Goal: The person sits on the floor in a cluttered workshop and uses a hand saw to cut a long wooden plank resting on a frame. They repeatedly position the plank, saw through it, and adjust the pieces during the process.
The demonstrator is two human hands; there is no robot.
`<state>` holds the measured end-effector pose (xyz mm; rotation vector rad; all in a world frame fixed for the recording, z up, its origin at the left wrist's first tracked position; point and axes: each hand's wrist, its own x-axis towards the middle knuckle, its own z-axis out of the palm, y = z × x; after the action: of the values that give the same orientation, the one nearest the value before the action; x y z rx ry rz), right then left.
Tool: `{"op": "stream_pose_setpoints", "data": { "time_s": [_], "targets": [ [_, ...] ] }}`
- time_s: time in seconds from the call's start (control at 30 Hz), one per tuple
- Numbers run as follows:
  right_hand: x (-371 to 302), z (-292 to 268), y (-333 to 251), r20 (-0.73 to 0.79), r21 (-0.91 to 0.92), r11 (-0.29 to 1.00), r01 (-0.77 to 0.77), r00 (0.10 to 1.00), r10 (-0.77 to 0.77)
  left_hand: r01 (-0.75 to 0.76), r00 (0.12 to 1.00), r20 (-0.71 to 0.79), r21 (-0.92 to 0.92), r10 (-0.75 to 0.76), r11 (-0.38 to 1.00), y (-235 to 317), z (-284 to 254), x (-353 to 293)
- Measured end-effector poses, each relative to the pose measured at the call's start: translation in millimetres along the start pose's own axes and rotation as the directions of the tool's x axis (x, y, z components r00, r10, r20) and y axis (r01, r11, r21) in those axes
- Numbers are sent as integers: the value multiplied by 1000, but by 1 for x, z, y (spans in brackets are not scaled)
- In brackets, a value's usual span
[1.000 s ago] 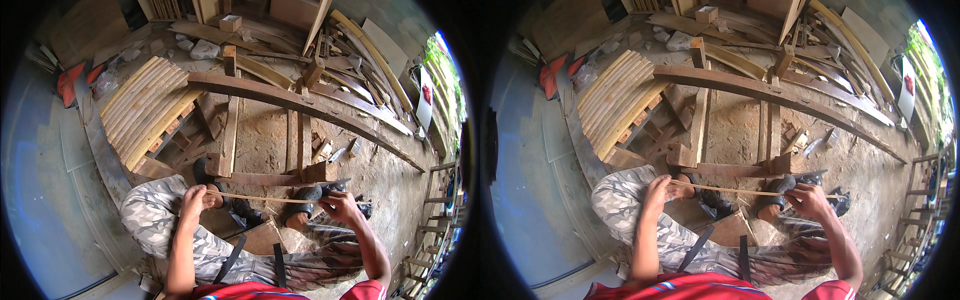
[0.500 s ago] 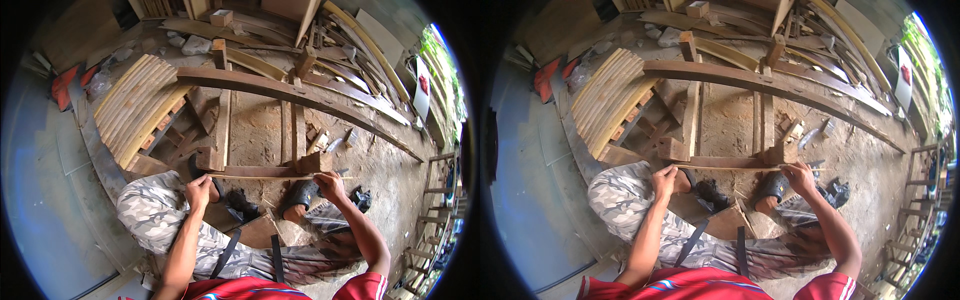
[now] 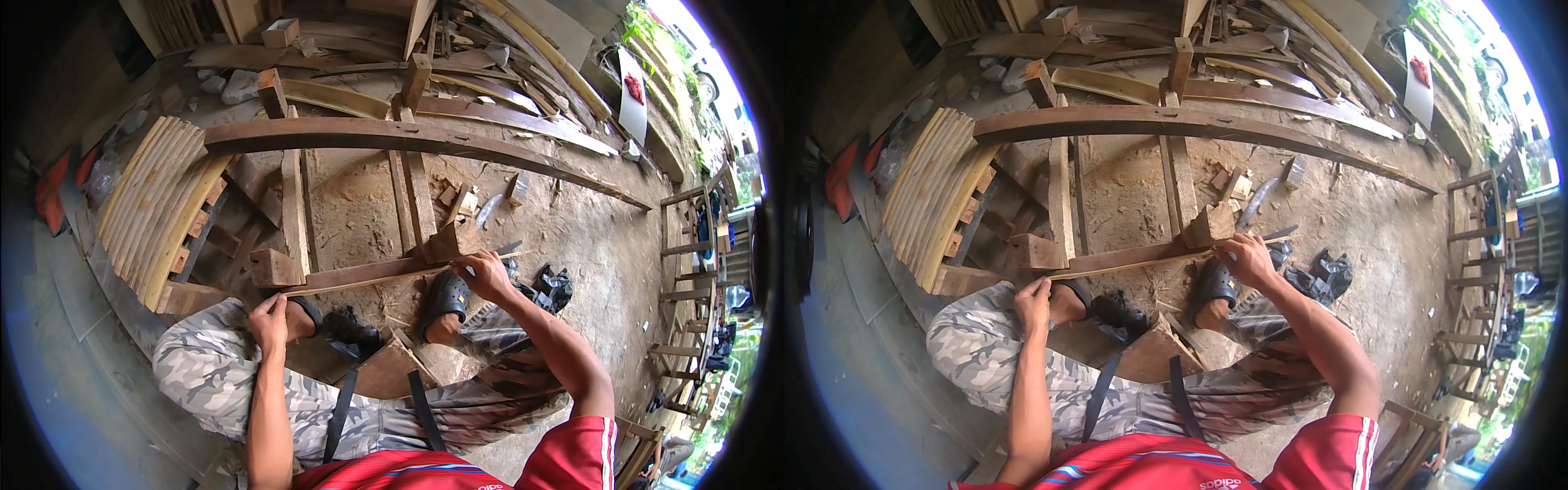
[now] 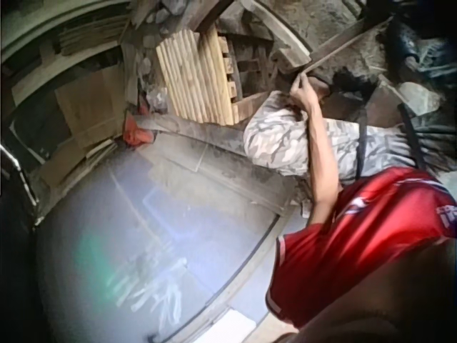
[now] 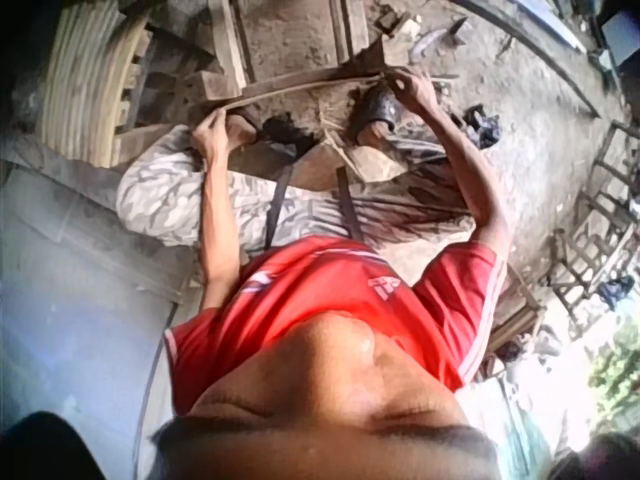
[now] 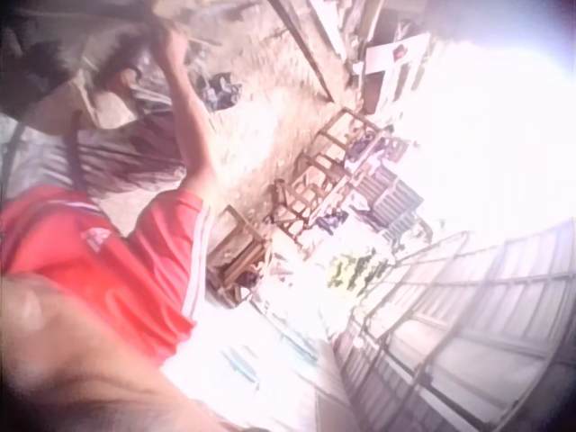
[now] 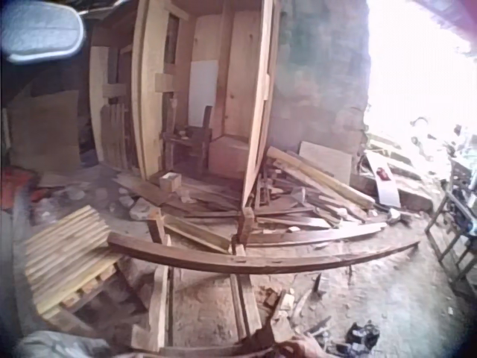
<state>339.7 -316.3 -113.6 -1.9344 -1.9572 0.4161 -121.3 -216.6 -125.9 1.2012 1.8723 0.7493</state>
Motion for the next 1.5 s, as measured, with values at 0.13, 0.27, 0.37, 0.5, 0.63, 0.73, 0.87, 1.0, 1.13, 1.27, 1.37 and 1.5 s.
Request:
{"op": "stream_pose_setpoints", "data": {
  "time_s": [0.13,0.27,0.37,0.5,0.63,0.73,0.87,1.0,1.13,1.27,1.37,1.5],
  "targets": [
    [0,0,0,44,40,999,-22,999,20,9,1000,2,-41,-9,999,-4,0,2],
    [1,-3,1,99,106,991,-82,993,71,-4,1000,-13,-27,3,1000,-9,2,5],
    [1,-2,0,77,81,995,-59,996,53,-9,1000,-12,-3,9,1000,-10,1,6],
    [2,-1,3,89,93,995,-47,995,39,-25,1000,2,-1,25,1000,-3,2,3],
    [3,-9,-2,92,121,991,-65,994,54,48,999,12,-89,-47,995,15,0,-7],
    [4,-11,-4,61,150,988,-44,998,36,82,996,35,-166,-77,983,19,-1,-10],
    [2,-9,-3,25,216,976,-33,999,28,65,998,29,-193,-61,979,14,0,-10],
    [1,-5,-2,25,210,977,-40,999,36,0,1000,3,-144,1,990,8,0,-5],
    [2,-1,-5,-43,161,987,28,999,-21,-12,999,-35,-93,9,996,1,2,-4],
    [1,0,-3,-117,7,990,141,983,-139,-40,998,-48,-88,36,995,-5,3,-1],
    [3,0,-3,-178,-32,964,263,948,-265,-57,998,-38,-45,55,997,-2,1,-2],
    [3,-4,-3,-168,-98,954,284,940,-297,11,1000,17,-158,-9,987,0,4,-5]
  ]
}}
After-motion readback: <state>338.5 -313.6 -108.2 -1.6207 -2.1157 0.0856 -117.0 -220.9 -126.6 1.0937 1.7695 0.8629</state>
